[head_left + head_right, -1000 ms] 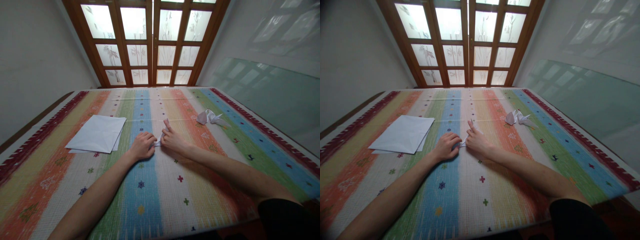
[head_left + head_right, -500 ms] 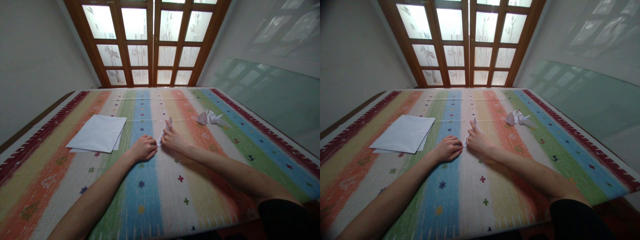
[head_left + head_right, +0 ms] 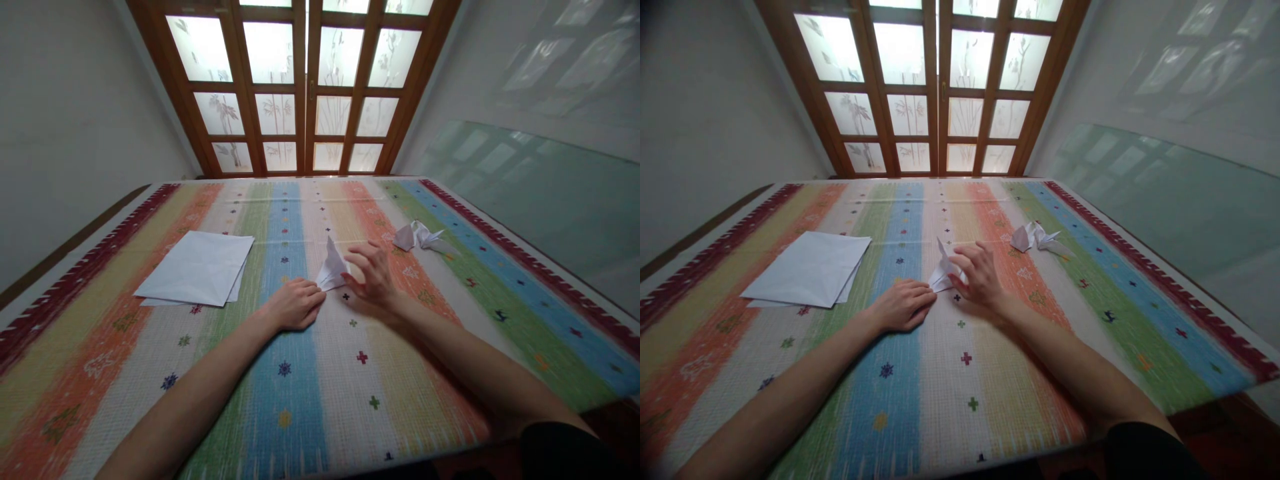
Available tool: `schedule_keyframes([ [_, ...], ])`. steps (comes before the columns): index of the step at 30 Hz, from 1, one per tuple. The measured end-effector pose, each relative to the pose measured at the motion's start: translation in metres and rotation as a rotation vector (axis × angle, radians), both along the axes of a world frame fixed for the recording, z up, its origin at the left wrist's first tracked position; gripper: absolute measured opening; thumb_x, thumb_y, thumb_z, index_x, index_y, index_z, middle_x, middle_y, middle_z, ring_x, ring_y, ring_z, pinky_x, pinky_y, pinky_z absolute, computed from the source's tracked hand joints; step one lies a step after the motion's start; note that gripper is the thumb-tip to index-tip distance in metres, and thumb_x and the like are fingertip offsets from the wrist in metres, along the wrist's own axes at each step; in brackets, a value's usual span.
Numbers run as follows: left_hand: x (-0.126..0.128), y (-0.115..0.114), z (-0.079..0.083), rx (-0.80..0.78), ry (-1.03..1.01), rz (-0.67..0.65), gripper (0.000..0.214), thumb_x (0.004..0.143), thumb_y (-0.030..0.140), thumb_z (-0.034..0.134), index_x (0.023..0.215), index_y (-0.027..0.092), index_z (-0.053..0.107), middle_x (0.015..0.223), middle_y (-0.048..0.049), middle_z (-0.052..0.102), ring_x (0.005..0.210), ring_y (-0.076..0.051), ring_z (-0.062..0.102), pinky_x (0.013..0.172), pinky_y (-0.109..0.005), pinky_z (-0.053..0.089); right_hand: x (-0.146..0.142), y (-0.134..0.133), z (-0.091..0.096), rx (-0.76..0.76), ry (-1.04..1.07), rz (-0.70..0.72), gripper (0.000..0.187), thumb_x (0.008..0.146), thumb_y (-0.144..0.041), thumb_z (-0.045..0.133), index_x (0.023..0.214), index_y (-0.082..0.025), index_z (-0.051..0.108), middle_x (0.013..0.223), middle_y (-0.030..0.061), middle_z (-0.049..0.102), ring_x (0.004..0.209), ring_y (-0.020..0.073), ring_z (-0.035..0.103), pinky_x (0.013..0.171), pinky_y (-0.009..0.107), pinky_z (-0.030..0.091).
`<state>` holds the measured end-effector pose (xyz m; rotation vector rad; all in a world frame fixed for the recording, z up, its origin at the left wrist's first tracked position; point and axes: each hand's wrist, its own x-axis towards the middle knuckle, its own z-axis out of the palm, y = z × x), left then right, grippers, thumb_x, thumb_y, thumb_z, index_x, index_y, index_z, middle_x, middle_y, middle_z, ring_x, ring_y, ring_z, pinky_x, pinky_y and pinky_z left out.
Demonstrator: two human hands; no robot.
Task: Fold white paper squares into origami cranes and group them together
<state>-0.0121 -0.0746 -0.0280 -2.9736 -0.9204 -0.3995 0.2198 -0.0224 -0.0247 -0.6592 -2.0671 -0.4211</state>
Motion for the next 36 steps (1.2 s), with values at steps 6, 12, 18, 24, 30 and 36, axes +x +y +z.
schedule_keyframes([
  [6, 0.006, 0.0, 0.004, 0.036, 0.08, 0.03, 0.02, 0.088, 0.026, 0.046, 0.092, 0.015, 0.063, 0.088, -0.0088, 0.065, 0.084, -0.022, 0.059, 0.076, -0.035, 0.043, 0.016, 0.017, -0.007, -0.773, 0.17, 0.184, 0.042, 0.079, -0.04, 0.069, 0.115, -0.021, 0.054, 0.099, 0.0071, 0.062, 0.078, 0.0189, 0.061, 0.07, 0.036, 0.053],
  [12, 0.003, 0.001, 0.003, -0.004, 0.038, 0.019, 0.02, 0.087, 0.026, 0.047, 0.091, 0.016, 0.064, 0.09, -0.0086, 0.067, 0.087, -0.022, 0.06, 0.08, -0.035, 0.042, -0.003, 0.023, -0.006, -0.963, 0.191, 0.114, 0.047, 0.072, -0.031, 0.074, 0.113, -0.019, 0.056, 0.092, 0.0034, 0.059, 0.067, 0.0135, 0.054, 0.062, 0.03, 0.048],
  [18, 0.002, 0.001, -0.001, -0.051, -0.052, 0.019, 0.022, 0.087, 0.025, 0.047, 0.093, 0.016, 0.066, 0.093, -0.0087, 0.069, 0.089, -0.022, 0.062, 0.081, -0.036, 0.044, -0.015, 0.024, -0.004, -0.942, 0.227, -0.07, 0.045, 0.066, -0.019, 0.071, 0.11, -0.018, 0.058, 0.095, 0.0049, 0.058, 0.078, 0.017, 0.056, 0.072, 0.032, 0.046],
  [24, 0.001, 0.001, -0.005, -0.074, -0.133, 0.025, 0.023, 0.087, 0.026, 0.049, 0.095, 0.017, 0.068, 0.097, -0.0092, 0.07, 0.092, -0.023, 0.063, 0.082, -0.036, 0.045, -0.018, 0.023, -0.004, -1.034, 0.286, -0.089, 0.037, 0.067, -0.021, 0.069, 0.103, -0.018, 0.061, 0.094, 0.0052, 0.06, 0.074, 0.0167, 0.055, 0.067, 0.031, 0.045],
  [30, 0.001, 0.004, -0.009, -0.23, -0.408, 0.086, 0.02, 0.086, 0.026, 0.054, 0.093, 0.019, 0.071, 0.097, -0.0071, 0.073, 0.09, -0.021, 0.066, 0.084, -0.036, 0.049, -0.018, 0.022, -0.003, -1.062, 0.302, -0.119, 0.014, 0.068, -0.019, 0.064, 0.081, -0.018, 0.064, 0.073, 0.0008, 0.06, 0.064, 0.0146, 0.053, 0.062, 0.028, 0.041],
  [36, 0.001, 0.017, -0.007, -0.36, -0.933, 0.376, 0.025, 0.081, 0.031, 0.064, 0.103, 0.019, 0.069, 0.099, -0.0078, 0.073, 0.088, -0.019, 0.067, 0.077, -0.033, 0.053, -0.015, 0.019, 0.001, -1.225, 0.485, 0.031, 0.016, 0.065, -0.025, 0.065, 0.08, -0.019, 0.063, 0.063, -0.0036, 0.054, 0.056, 0.0118, 0.049, 0.052, 0.024, 0.037],
])
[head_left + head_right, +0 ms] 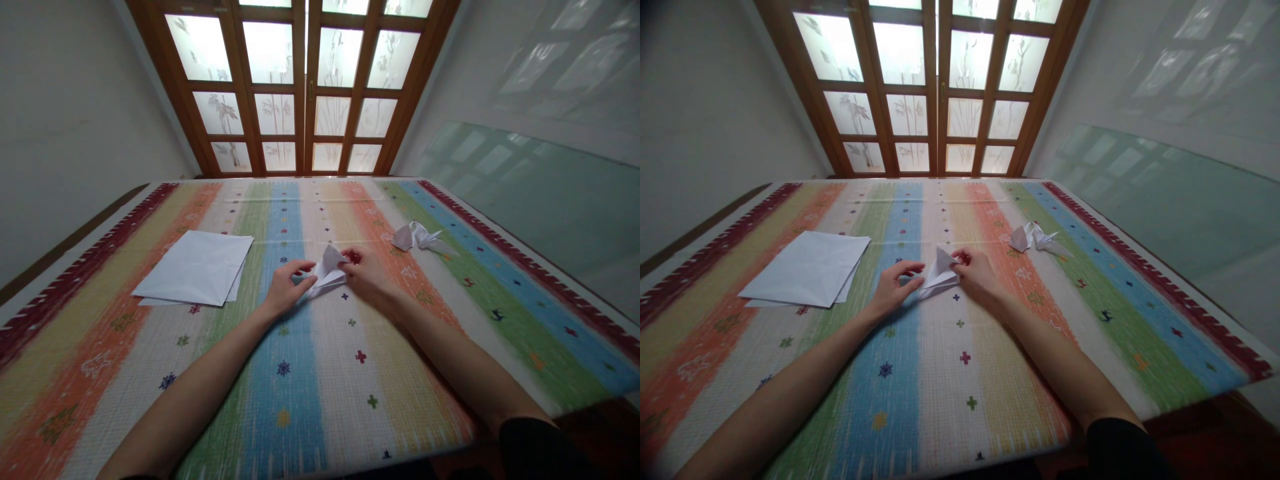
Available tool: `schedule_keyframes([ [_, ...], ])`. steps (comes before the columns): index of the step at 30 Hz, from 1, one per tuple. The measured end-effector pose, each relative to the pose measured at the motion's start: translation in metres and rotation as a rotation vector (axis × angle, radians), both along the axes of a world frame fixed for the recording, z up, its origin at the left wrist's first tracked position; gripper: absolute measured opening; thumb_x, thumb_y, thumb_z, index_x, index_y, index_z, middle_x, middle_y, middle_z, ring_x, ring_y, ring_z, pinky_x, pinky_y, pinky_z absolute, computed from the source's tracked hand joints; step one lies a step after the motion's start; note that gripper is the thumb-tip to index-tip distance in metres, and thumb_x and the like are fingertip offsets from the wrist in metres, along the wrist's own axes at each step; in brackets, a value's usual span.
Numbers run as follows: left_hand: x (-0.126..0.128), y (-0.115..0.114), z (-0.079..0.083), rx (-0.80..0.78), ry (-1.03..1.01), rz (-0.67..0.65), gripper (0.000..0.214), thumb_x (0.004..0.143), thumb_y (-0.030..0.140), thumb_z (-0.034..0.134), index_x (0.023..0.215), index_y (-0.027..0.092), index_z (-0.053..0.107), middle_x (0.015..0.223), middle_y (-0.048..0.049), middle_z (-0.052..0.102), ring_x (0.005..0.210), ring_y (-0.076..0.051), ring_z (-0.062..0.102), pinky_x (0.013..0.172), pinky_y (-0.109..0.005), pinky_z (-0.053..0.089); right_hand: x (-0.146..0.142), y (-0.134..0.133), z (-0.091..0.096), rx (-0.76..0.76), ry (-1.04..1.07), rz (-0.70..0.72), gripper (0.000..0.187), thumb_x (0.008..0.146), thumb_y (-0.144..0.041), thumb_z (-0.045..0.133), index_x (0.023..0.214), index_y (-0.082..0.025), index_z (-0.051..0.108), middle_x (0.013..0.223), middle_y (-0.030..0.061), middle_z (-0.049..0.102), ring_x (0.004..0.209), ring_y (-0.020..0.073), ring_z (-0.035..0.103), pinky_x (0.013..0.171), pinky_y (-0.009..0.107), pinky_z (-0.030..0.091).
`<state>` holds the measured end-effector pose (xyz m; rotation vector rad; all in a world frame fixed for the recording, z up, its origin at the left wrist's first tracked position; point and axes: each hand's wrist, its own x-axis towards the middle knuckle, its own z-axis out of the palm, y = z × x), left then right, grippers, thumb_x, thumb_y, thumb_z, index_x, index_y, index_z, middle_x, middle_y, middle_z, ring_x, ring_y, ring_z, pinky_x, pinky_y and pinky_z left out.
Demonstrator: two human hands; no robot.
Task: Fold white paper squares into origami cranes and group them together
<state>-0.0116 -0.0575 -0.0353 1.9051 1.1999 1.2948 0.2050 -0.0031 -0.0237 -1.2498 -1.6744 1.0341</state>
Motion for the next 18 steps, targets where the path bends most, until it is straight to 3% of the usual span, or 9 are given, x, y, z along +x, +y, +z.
schedule_keyframes([
  [4, 0.003, 0.004, 0.005, -0.041, -0.136, 0.08, 0.043, 0.075, 0.032, 0.069, 0.115, 0.019, 0.065, 0.112, -0.01, 0.07, 0.093, -0.02, 0.066, 0.078, -0.033, 0.053, -0.002, -0.008, 0.012, -0.228, 0.153, 0.24, 0.025, 0.061, -0.031, 0.074, 0.078, -0.018, 0.062, 0.068, -0.0023, 0.06, 0.055, 0.0093, 0.051, 0.048, 0.021, 0.039],
  [8, 0.006, 0.002, 0.009, -0.136, -0.179, 0.081, 0.03, 0.076, 0.036, 0.067, 0.098, 0.017, 0.073, 0.094, -0.0079, 0.075, 0.077, -0.017, 0.066, 0.069, -0.029, 0.051, -0.007, -0.018, 0.018, -0.392, 0.212, 0.415, 0.031, 0.058, -0.031, 0.08, 0.079, -0.018, 0.061, 0.066, -0.0046, 0.058, 0.051, 0.0071, 0.05, 0.045, 0.019, 0.041],
  [11, 0.009, 0.0, 0.01, -0.193, -0.197, 0.132, 0.025, 0.076, 0.039, 0.065, 0.08, 0.016, 0.075, 0.074, -0.005, 0.073, 0.063, -0.015, 0.062, 0.061, -0.027, 0.049, -0.011, -0.022, 0.018, -0.399, 0.23, 0.444, 0.032, 0.058, -0.032, 0.081, 0.078, -0.018, 0.061, 0.063, -0.0054, 0.057, 0.048, 0.0066, 0.048, 0.044, 0.02, 0.041],
  [18, 0.015, -0.007, 0.014, -0.19, -0.22, 0.217, 0.026, 0.078, 0.037, 0.062, 0.076, 0.015, 0.076, 0.066, -0.0032, 0.071, 0.059, -0.014, 0.061, 0.056, -0.025, 0.046, -0.02, -0.025, 0.016, -0.32, 0.281, 0.316, 0.031, 0.068, -0.047, 0.072, 0.076, -0.018, 0.063, 0.06, -0.005, 0.053, 0.049, 0.0073, 0.045, 0.045, 0.021, 0.035],
])
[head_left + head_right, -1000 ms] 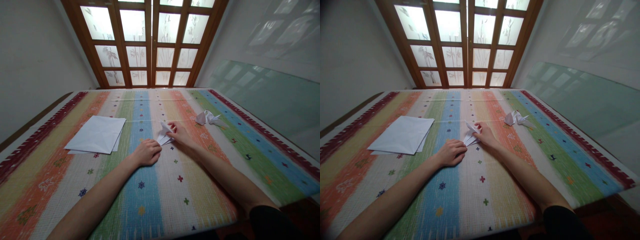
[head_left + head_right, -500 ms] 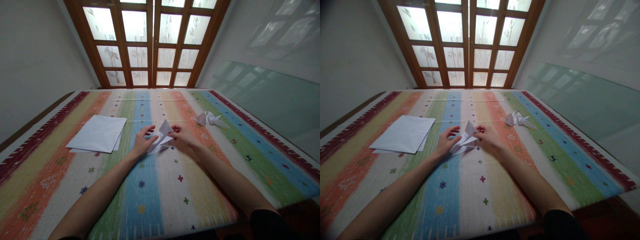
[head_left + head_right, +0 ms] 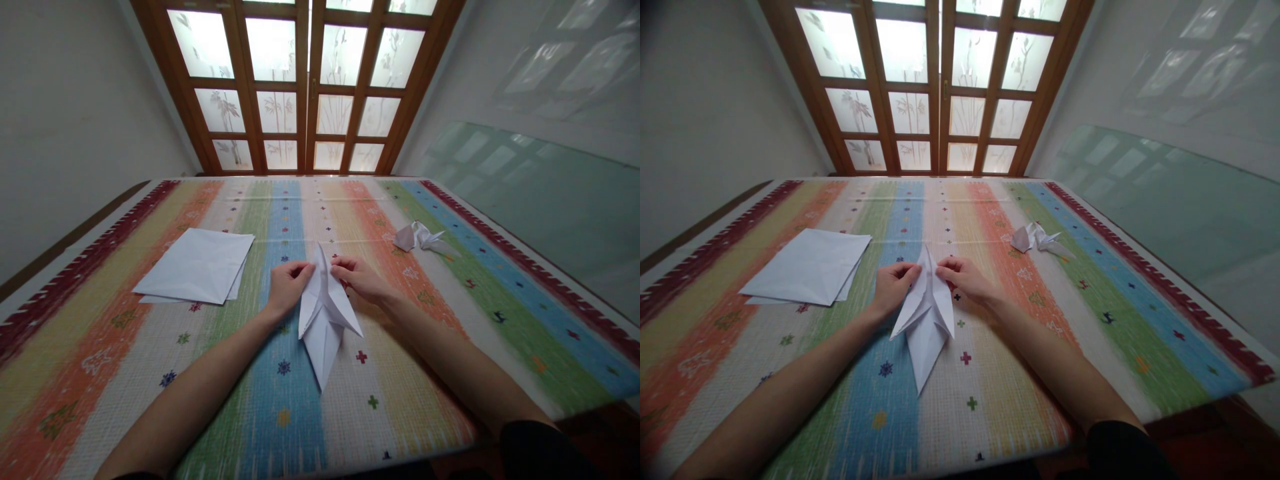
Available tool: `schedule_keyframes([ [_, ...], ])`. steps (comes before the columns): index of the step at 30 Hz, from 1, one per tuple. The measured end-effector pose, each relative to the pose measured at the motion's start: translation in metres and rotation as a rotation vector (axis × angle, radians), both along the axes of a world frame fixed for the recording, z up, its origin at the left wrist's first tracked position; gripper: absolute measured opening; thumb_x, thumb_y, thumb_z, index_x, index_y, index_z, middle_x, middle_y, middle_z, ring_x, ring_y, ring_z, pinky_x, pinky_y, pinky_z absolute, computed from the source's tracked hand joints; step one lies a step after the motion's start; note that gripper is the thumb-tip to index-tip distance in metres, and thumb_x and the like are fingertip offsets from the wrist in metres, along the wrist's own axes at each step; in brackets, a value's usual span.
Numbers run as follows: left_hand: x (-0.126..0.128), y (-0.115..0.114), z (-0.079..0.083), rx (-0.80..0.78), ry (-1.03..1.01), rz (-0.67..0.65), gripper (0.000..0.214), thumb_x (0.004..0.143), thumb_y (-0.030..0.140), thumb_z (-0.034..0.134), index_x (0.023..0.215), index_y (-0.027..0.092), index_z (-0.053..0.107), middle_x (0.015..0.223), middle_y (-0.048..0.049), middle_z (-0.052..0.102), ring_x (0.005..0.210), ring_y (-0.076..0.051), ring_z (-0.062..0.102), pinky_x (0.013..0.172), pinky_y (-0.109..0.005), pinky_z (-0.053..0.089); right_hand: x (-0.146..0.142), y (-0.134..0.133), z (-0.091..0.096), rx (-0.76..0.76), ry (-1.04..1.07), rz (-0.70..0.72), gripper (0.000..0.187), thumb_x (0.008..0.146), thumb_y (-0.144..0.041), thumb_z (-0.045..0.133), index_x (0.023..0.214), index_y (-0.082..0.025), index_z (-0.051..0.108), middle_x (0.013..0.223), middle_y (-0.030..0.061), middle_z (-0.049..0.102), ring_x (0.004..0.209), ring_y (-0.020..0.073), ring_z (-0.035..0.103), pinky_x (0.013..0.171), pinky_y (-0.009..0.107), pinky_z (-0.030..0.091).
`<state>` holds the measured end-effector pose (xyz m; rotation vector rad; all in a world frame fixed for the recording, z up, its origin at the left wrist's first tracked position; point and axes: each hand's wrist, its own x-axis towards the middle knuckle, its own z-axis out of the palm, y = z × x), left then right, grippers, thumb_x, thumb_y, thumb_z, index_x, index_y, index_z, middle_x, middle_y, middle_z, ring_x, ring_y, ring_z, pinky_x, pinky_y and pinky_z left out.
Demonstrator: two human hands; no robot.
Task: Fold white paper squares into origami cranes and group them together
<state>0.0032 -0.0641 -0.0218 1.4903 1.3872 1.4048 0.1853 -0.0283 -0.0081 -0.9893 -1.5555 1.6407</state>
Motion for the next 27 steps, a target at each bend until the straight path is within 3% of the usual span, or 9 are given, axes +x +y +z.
schedule_keyframes([
  [12, 0.009, -0.012, 0.005, 0.029, 0.023, 0.033, 0.024, 0.079, 0.035, 0.061, 0.073, 0.015, 0.072, 0.065, -0.0023, 0.07, 0.057, -0.013, 0.059, 0.057, -0.024, 0.047, -0.006, -0.003, -0.011, -0.095, 0.102, -0.049, 0.041, 0.059, -0.051, 0.079, 0.074, -0.018, 0.06, 0.061, -0.0046, 0.053, 0.048, 0.0074, 0.044, 0.047, 0.022, 0.033],
  [18, 0.011, -0.014, 0.005, 0.021, 0.013, 0.014, 0.025, 0.078, 0.035, 0.06, 0.07, 0.015, 0.071, 0.062, -0.0015, 0.067, 0.055, -0.013, 0.056, 0.055, -0.024, 0.044, -0.009, -0.006, -0.008, -0.115, 0.155, -0.083, 0.052, 0.063, -0.066, 0.073, 0.062, -0.02, 0.049, 0.05, -0.0076, 0.041, 0.042, 0.0064, 0.033, 0.041, 0.021, 0.026],
  [27, 0.011, -0.015, 0.006, 0.021, 0.019, 0.026, 0.026, 0.078, 0.037, 0.059, 0.066, 0.015, 0.069, 0.057, 0.0, 0.064, 0.051, -0.011, 0.052, 0.052, -0.023, 0.042, -0.013, -0.007, -0.007, -0.062, 0.11, -0.145, 0.045, 0.063, -0.06, 0.073, 0.066, -0.019, 0.055, 0.052, -0.007, 0.045, 0.043, 0.0063, 0.035, 0.04, 0.02, 0.024],
])
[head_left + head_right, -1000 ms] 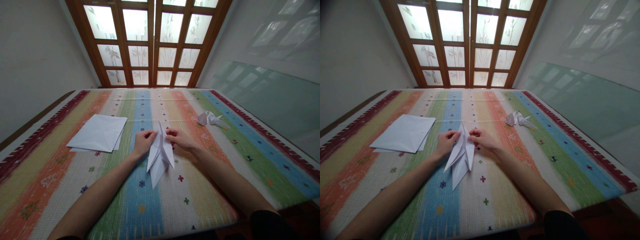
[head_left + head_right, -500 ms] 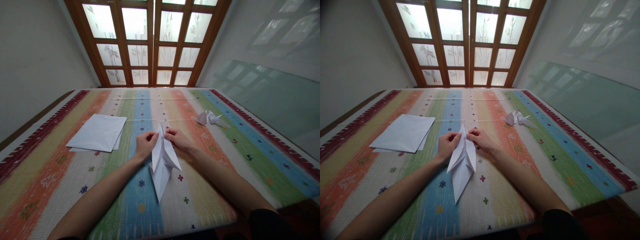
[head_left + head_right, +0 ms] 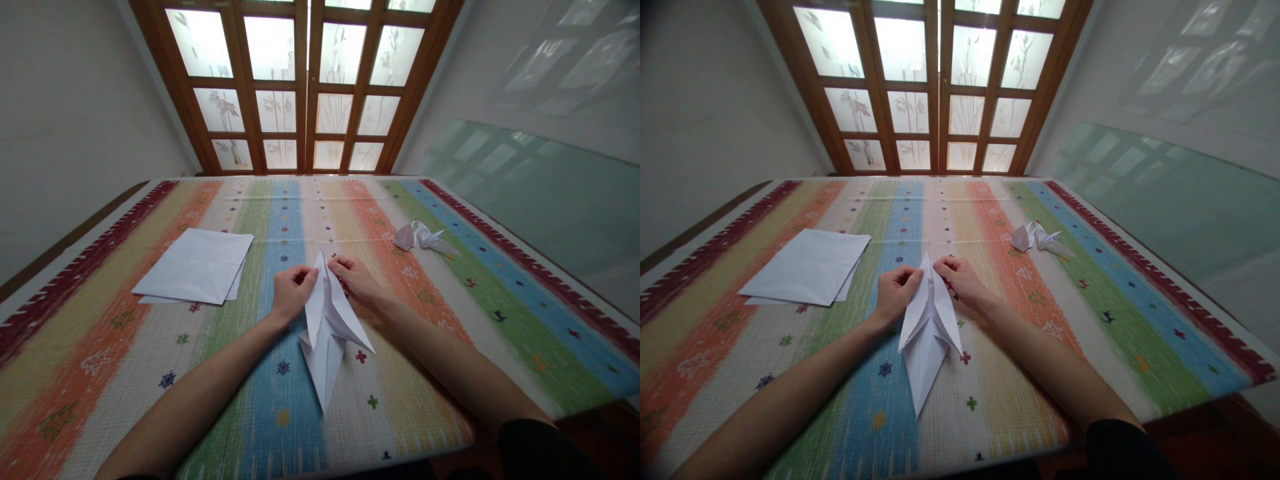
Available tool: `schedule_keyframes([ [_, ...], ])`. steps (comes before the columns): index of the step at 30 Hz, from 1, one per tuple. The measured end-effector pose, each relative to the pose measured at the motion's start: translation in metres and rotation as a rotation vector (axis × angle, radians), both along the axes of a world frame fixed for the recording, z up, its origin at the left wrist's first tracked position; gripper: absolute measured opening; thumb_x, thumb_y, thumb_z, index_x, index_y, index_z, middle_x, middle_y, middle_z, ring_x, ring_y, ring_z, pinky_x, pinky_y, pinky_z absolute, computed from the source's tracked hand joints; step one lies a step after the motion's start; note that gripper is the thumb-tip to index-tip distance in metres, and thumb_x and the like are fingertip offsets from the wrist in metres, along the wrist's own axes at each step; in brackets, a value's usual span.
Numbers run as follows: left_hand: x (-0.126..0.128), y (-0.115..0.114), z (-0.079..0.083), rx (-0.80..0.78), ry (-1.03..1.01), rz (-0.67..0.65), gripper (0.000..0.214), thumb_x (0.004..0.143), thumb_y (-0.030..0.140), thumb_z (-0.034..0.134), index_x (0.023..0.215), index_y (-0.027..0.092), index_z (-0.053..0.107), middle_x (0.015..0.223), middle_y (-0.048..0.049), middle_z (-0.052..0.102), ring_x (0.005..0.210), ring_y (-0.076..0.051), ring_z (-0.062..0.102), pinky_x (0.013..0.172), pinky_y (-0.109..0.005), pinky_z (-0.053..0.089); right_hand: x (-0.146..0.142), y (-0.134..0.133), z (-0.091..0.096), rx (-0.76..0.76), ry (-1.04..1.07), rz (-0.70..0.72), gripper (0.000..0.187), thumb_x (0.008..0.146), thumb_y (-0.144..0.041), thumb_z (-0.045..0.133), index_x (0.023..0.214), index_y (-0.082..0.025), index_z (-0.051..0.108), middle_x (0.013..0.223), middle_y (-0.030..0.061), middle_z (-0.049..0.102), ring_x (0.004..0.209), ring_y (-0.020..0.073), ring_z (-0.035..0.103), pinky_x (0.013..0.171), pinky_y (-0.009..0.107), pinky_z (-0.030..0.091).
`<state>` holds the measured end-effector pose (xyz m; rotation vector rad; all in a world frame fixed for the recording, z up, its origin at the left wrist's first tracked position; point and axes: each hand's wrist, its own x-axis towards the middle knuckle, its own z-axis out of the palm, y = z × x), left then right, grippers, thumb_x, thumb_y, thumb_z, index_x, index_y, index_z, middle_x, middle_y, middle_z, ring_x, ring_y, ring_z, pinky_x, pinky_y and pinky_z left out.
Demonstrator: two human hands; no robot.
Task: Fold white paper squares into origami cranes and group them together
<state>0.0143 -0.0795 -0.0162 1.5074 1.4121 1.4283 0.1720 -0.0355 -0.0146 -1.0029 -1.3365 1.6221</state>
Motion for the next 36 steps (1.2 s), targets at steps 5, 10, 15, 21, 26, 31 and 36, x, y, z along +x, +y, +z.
schedule_keyframes([
  [5, 0.002, -0.001, 0.002, 0.015, 0.043, 0.01, 0.027, 0.078, 0.037, 0.059, 0.063, 0.016, 0.066, 0.056, 0.0007, 0.062, 0.051, -0.011, 0.05, 0.051, -0.022, 0.041, -0.002, -0.001, 0.001, 0.1, -0.048, -0.043, 0.036, 0.066, -0.052, 0.07, 0.064, -0.019, 0.057, 0.055, -0.0056, 0.046, 0.047, 0.0074, 0.037, 0.043, 0.021, 0.028],
  [10, 0.002, -0.002, 0.001, 0.016, 0.068, 0.011, 0.028, 0.078, 0.038, 0.057, 0.062, 0.017, 0.065, 0.054, 0.0012, 0.061, 0.051, -0.011, 0.05, 0.051, -0.022, 0.04, -0.003, -0.003, 0.005, 0.21, -0.115, -0.085, 0.031, 0.069, -0.047, 0.068, 0.062, -0.019, 0.056, 0.055, -0.0049, 0.046, 0.048, 0.0079, 0.036, 0.045, 0.022, 0.028],
  [15, 0.003, -0.001, 0.001, 0.029, 0.015, -0.017, 0.027, 0.079, 0.039, 0.058, 0.067, 0.016, 0.067, 0.059, 0.0003, 0.063, 0.054, -0.012, 0.053, 0.053, -0.023, 0.042, -0.004, -0.005, 0.01, 0.266, -0.159, -0.088, 0.03, 0.07, -0.045, 0.066, 0.059, -0.02, 0.054, 0.053, -0.0054, 0.043, 0.047, 0.0079, 0.034, 0.045, 0.023, 0.027],
  [21, 0.006, 0.004, 0.004, 0.021, -0.11, 0.01, 0.024, 0.077, 0.039, 0.062, 0.079, 0.015, 0.068, 0.066, -0.0007, 0.065, 0.059, -0.012, 0.056, 0.057, -0.023, 0.044, -0.005, -0.012, 0.015, 0.326, -0.188, -0.018, 0.031, 0.074, -0.045, 0.061, 0.058, -0.02, 0.052, 0.052, -0.0053, 0.042, 0.047, 0.0084, 0.035, 0.046, 0.023, 0.028],
  [26, 0.007, 0.002, 0.007, 0.037, -0.064, 0.021, 0.024, 0.08, 0.036, 0.058, 0.071, 0.016, 0.065, 0.063, 0.0004, 0.063, 0.059, -0.012, 0.055, 0.057, -0.023, 0.043, -0.007, -0.015, 0.013, 0.368, -0.226, 0.023, 0.032, 0.078, -0.045, 0.055, 0.058, -0.02, 0.051, 0.051, -0.0043, 0.044, 0.048, 0.0097, 0.038, 0.046, 0.023, 0.029],
  [31, 0.008, -0.001, 0.007, 0.066, 0.014, 0.066, 0.027, 0.083, 0.035, 0.053, 0.067, 0.016, 0.063, 0.059, 0.0018, 0.059, 0.057, -0.012, 0.052, 0.056, -0.023, 0.041, -0.01, -0.018, 0.011, 0.43, -0.224, -0.038, 0.03, 0.079, -0.045, 0.06, 0.064, -0.02, 0.053, 0.058, -0.0035, 0.048, 0.052, 0.0095, 0.041, 0.049, 0.023, 0.032],
  [36, 0.009, -0.001, 0.004, 0.105, 0.065, 0.129, 0.032, 0.085, 0.038, 0.051, 0.063, 0.016, 0.06, 0.051, 0.0044, 0.05, 0.05, -0.01, 0.045, 0.051, -0.022, 0.035, -0.011, -0.021, 0.011, 0.429, -0.198, -0.008, 0.035, 0.079, -0.05, 0.063, 0.066, -0.019, 0.053, 0.058, -0.0038, 0.05, 0.051, 0.0088, 0.042, 0.049, 0.022, 0.033],
])
